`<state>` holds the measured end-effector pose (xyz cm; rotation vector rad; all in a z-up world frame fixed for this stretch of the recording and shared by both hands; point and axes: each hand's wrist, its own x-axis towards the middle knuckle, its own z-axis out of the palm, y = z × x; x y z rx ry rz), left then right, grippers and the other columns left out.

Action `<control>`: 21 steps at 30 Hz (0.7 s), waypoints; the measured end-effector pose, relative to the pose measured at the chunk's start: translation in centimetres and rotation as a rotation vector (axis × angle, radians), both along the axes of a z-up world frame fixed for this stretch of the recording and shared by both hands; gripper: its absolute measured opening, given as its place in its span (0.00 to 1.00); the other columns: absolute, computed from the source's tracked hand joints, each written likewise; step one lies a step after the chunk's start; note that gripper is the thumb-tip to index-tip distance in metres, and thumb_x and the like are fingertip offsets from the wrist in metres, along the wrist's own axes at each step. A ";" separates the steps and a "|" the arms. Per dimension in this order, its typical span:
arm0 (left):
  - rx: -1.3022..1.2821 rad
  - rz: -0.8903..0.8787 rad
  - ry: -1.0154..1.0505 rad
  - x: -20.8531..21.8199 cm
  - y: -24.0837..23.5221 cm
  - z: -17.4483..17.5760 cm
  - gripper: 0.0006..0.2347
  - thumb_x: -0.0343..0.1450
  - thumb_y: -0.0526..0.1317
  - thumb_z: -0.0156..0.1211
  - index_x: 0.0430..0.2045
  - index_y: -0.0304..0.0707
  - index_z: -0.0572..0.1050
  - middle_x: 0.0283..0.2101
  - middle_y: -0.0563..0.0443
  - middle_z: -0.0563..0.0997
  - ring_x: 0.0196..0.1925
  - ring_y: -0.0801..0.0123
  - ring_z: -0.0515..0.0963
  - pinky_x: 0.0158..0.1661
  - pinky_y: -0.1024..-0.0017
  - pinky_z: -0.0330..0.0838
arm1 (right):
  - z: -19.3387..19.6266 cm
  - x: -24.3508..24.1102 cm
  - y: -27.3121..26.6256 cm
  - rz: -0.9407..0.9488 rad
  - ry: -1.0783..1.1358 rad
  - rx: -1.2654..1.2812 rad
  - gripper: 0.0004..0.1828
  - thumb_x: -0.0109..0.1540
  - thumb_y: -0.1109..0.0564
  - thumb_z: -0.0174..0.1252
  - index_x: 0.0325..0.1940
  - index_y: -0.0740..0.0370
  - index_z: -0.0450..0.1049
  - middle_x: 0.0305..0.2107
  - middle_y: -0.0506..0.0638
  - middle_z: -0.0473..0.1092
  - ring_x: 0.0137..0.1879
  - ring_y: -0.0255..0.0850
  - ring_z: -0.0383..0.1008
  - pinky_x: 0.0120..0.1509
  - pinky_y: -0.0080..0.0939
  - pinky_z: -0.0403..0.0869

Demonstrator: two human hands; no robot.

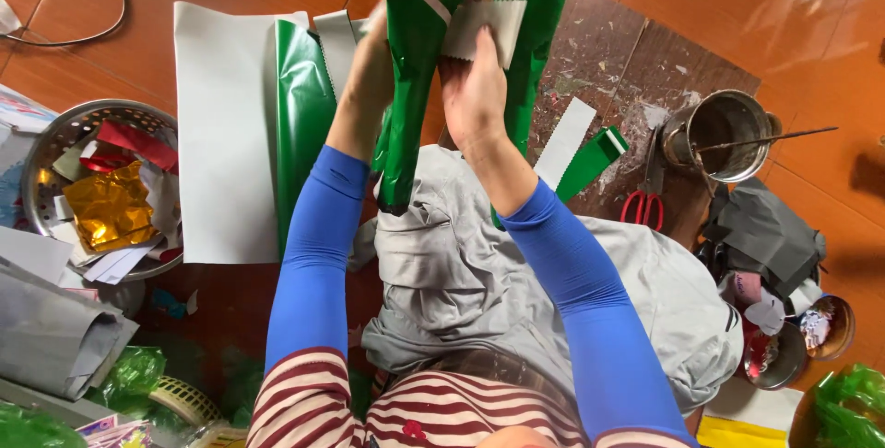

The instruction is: Applying glue and attaching green paper strips to a bamboo frame to assemble a craft object.

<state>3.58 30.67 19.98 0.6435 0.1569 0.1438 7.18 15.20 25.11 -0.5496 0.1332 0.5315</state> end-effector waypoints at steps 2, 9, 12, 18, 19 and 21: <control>0.094 0.075 -0.194 -0.5 0.2 3.0 0.16 0.82 0.47 0.53 0.54 0.32 0.74 0.49 0.47 0.80 0.49 0.68 0.79 0.50 0.71 0.75 | 1.5 -0.2 0.0 0.021 -0.037 -0.030 0.22 0.72 0.48 0.46 0.65 0.64 0.66 0.56 0.52 0.71 0.60 0.45 0.72 0.66 0.47 0.71; 0.078 0.153 -0.264 -1.1 0.0 6.2 0.19 0.82 0.46 0.43 0.68 0.38 0.64 0.68 0.42 0.70 0.68 0.61 0.75 0.67 0.66 0.74 | 1.0 0.7 -0.8 0.036 -0.362 -0.615 0.20 0.78 0.45 0.48 0.49 0.65 0.72 0.29 0.42 0.59 0.32 0.37 0.53 0.32 0.42 0.53; 0.212 0.333 -0.130 0.1 -0.3 5.2 0.19 0.82 0.44 0.44 0.67 0.36 0.64 0.65 0.47 0.73 0.64 0.65 0.77 0.63 0.67 0.76 | 3.0 0.1 -0.5 -0.040 -0.724 -0.840 0.21 0.75 0.46 0.49 0.43 0.67 0.72 0.28 0.43 0.64 0.34 0.37 0.63 0.37 0.42 0.64; 0.770 0.409 0.524 0.1 -2.2 8.0 0.25 0.87 0.47 0.39 0.53 0.09 0.71 0.36 0.30 0.59 0.37 0.53 0.57 0.42 0.54 0.58 | 4.9 0.9 -0.6 -0.180 -1.114 -1.122 0.17 0.75 0.51 0.48 0.46 0.68 0.72 0.38 0.56 0.69 0.39 0.44 0.74 0.43 0.44 0.72; 0.938 0.448 0.338 0.1 -2.4 8.0 0.23 0.84 0.49 0.42 0.60 0.19 0.68 0.41 0.34 0.71 0.41 0.55 0.68 0.46 0.60 0.67 | 5.8 0.9 -0.6 -0.169 -1.121 -1.116 0.14 0.74 0.53 0.50 0.47 0.68 0.72 0.38 0.56 0.71 0.39 0.45 0.75 0.44 0.44 0.73; 1.098 0.486 0.146 0.0 -2.7 7.7 0.24 0.81 0.51 0.46 0.66 0.29 0.65 0.47 0.38 0.83 0.46 0.57 0.80 0.51 0.66 0.76 | 7.2 0.9 -0.6 -0.157 -1.129 -1.109 0.11 0.73 0.55 0.52 0.48 0.67 0.72 0.37 0.56 0.72 0.40 0.45 0.76 0.45 0.44 0.74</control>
